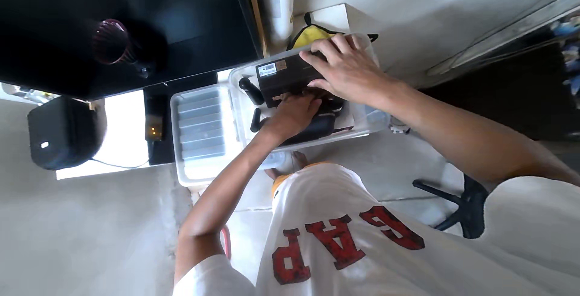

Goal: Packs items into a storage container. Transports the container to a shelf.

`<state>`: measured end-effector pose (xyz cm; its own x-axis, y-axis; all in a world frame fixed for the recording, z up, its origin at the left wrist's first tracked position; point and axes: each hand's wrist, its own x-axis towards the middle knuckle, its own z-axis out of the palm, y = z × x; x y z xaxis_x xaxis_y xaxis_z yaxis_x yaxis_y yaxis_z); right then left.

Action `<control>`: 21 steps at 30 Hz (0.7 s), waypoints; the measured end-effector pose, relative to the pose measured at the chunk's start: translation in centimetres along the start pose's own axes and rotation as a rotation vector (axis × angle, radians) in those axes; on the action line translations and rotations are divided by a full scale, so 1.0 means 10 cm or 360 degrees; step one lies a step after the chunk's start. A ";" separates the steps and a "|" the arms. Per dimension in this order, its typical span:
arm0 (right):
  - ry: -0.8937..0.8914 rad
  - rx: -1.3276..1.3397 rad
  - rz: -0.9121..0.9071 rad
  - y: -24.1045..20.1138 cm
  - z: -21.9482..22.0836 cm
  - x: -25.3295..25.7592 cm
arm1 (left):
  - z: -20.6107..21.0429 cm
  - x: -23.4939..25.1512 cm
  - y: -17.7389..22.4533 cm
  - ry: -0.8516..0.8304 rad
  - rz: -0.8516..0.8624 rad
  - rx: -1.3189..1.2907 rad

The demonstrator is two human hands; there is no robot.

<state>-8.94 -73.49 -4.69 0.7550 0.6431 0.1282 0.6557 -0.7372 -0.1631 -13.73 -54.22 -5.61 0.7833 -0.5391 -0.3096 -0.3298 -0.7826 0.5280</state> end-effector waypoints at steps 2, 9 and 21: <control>0.0033 0.0051 -0.0030 0.05 0.00 0.01 | -0.05 -0.03 0.01 0.0010 0.0006 -0.0071; -0.0001 0.0121 -0.0039 0.24 -0.18 -0.07 | -0.25 -0.34 -0.17 0.0396 0.0046 -0.0116; 0.0010 0.0041 0.0020 0.13 -0.04 -0.07 | -0.18 -0.05 -0.37 -0.0350 -0.0322 0.0015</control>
<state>-8.63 -75.01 -4.57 0.7634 0.6323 0.1319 0.6455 -0.7397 -0.1902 -11.98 -50.53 -6.01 0.7010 -0.4256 -0.5722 -0.1845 -0.8833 0.4311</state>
